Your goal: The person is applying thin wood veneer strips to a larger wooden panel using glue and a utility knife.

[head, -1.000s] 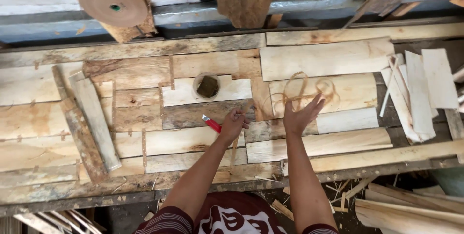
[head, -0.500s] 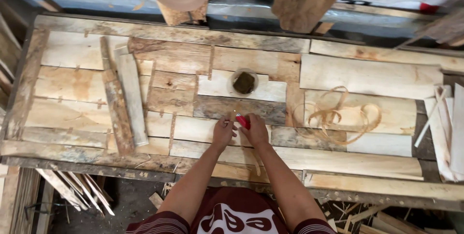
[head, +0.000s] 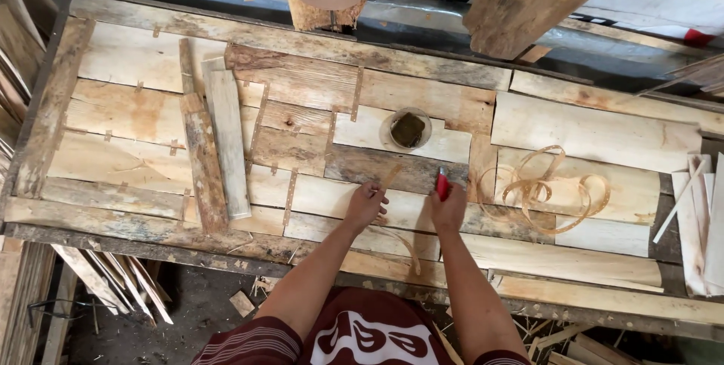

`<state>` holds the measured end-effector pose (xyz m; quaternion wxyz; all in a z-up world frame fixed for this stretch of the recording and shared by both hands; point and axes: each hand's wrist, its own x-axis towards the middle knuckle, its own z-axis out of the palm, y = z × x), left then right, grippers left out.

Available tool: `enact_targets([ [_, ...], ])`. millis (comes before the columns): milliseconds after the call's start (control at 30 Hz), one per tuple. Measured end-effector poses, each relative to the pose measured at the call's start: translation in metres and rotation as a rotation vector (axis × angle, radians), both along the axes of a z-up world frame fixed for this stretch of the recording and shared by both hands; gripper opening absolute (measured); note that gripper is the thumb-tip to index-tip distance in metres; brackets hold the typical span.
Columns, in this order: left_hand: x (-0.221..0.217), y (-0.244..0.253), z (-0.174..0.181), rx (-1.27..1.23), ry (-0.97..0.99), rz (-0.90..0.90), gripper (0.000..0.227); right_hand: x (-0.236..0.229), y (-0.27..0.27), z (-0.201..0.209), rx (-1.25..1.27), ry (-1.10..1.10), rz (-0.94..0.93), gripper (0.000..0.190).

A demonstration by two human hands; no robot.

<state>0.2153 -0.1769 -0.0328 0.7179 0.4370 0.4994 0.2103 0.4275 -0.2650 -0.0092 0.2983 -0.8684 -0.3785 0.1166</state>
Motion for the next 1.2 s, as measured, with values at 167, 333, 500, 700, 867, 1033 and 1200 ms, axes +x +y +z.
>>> enact_targets([
  [167,0.005,0.012,0.01,-0.011,-0.029,0.0,0.025,-0.012,0.017,0.02,0.16,-0.03,0.047,0.037],
  [333,0.011,0.029,0.039,0.023,-0.033,-0.014,0.022,-0.041,0.057,0.039,0.237,0.551,0.208,0.028],
  [500,0.028,0.049,0.015,0.03,-0.132,0.013,0.025,-0.047,0.093,0.04,0.201,0.754,0.224,0.02],
  [700,0.038,0.075,0.05,-0.01,0.003,-0.053,0.026,-0.025,0.13,0.048,0.188,0.728,0.146,0.02],
  [867,0.053,0.096,0.054,0.02,0.128,-0.036,0.03,-0.008,0.149,0.035,0.108,0.391,0.079,0.023],
  [1033,0.063,0.113,0.061,0.01,0.221,-0.011,0.03,0.005,0.157,0.019,0.154,0.045,-0.01,0.044],
  [1200,0.067,0.121,0.051,-0.024,0.214,0.018,0.035,0.01,0.162,0.011,0.065,0.228,-0.03,0.085],
])
